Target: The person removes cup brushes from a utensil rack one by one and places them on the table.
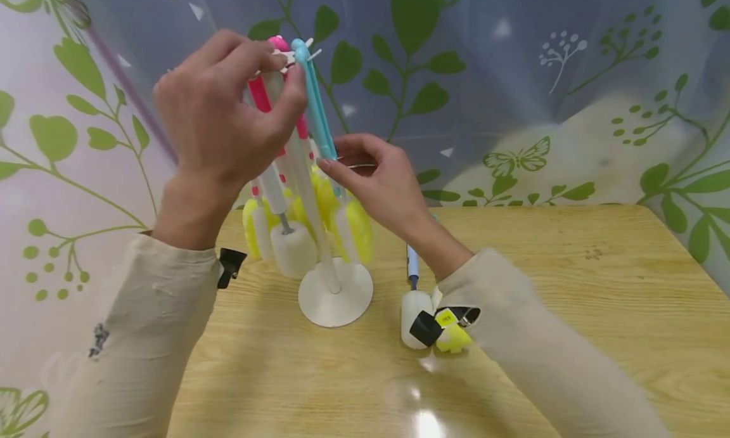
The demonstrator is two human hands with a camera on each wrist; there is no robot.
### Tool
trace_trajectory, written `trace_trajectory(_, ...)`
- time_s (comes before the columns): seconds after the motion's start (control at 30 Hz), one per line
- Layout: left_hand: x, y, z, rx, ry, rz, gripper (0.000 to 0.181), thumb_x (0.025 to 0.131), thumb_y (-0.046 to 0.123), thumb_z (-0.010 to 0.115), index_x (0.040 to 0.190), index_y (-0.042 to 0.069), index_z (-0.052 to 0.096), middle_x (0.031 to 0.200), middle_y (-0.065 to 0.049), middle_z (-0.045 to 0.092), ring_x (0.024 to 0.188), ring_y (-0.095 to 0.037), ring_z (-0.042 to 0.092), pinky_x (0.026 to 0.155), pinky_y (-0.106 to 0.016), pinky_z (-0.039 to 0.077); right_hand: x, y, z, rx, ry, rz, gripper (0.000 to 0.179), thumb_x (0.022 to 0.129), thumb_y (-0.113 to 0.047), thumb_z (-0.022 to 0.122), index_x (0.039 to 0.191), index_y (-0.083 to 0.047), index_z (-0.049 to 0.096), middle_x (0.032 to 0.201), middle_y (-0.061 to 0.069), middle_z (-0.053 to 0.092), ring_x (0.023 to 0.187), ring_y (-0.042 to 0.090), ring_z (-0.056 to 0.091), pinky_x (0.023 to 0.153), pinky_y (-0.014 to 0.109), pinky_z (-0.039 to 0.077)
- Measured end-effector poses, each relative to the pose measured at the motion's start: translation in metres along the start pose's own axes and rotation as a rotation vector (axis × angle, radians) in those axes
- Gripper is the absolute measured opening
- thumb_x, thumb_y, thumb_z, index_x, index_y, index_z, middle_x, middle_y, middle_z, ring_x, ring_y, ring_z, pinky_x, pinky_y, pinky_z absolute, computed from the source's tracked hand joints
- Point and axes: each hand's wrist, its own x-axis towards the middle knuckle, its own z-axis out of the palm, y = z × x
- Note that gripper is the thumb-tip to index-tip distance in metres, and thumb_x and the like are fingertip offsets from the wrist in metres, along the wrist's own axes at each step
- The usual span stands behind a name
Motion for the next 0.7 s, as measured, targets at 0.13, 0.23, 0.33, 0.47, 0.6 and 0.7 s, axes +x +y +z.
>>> trace_trajectory(0.13, -0.0009, 0.0007, 0.0012, 0.02, 0.005, -0.022, 0.037, 0.084, 0.037, 0.059, 0.067, 0.005, 0.07, 0.074, -0.004, 0.066, 0.053, -0.021, 0.048, 0.053, -0.028, 0.022, 0.0002, 0.0017, 0.0022, 0.002, 0.018, 0.006, 0.034, 0.085, -0.025, 0.071, 0.114, -0.008, 0.065, 0.1, -0.002, 0.066, 0.088, 0.011, 0.062, 0.082, 0.026, 0.049)
trace_trajectory(0.23, -0.0009, 0.0011, 0.002, 0.032, 0.009, -0.03, 0.039, 0.085, 0.037, 0.059, 0.067, 0.005, 0.069, 0.073, -0.005, 0.065, 0.053, -0.021, 0.047, 0.053, -0.027, 0.02, 0.0003, 0.0028, 0.0023, 0.012, 0.023, -0.003, 0.032, 0.085, -0.024, 0.072, 0.112, -0.007, 0.065, 0.099, -0.001, 0.066, 0.087, 0.012, 0.063, 0.081, 0.026, 0.049)
trace_trajectory(0.33, -0.0005, 0.0018, 0.0028, 0.037, 0.015, -0.034, 0.04, 0.086, 0.037, 0.059, 0.065, 0.004, 0.067, 0.072, -0.005, 0.064, 0.052, -0.021, 0.046, 0.054, -0.027, 0.02, 0.0002, 0.0029, 0.0014, 0.022, 0.025, -0.008, 0.031, 0.085, -0.023, 0.072, 0.111, -0.006, 0.066, 0.098, 0.0, 0.066, 0.087, 0.013, 0.063, 0.081, 0.027, 0.049)
trace_trajectory(0.47, -0.0006, 0.0025, 0.0037, 0.034, 0.024, -0.023, 0.043, 0.086, 0.042, 0.062, 0.064, 0.005, 0.066, 0.072, -0.005, 0.065, 0.052, -0.022, 0.047, 0.054, -0.027, 0.02, -0.0009, 0.0028, -0.0001, 0.022, 0.025, 0.004, 0.032, 0.085, -0.023, 0.072, 0.111, -0.007, 0.066, 0.099, 0.0, 0.066, 0.087, 0.012, 0.063, 0.082, 0.026, 0.049)
trace_trajectory(0.6, -0.0005, 0.0031, 0.0041, 0.045, 0.023, -0.026, 0.045, 0.087, 0.042, 0.061, 0.064, 0.004, 0.066, 0.072, -0.006, 0.064, 0.051, -0.022, 0.046, 0.053, -0.027, 0.02, -0.002, 0.0022, -0.0012, 0.02, 0.034, 0.008, 0.032, 0.085, -0.023, 0.072, 0.111, -0.006, 0.066, 0.099, 0.0, 0.066, 0.087, 0.013, 0.064, 0.082, 0.026, 0.049)
trace_trajectory(0.7, -0.0007, 0.0035, 0.0045, 0.062, 0.02, -0.037, 0.041, 0.087, 0.036, 0.059, 0.063, 0.003, 0.064, 0.07, -0.007, 0.062, 0.051, -0.022, 0.045, 0.053, -0.028, 0.02, -0.0026, 0.0012, -0.0027, 0.015, 0.044, 0.003, 0.031, 0.085, -0.023, 0.071, 0.111, -0.006, 0.066, 0.098, 0.001, 0.067, 0.086, 0.013, 0.064, 0.081, 0.026, 0.05)
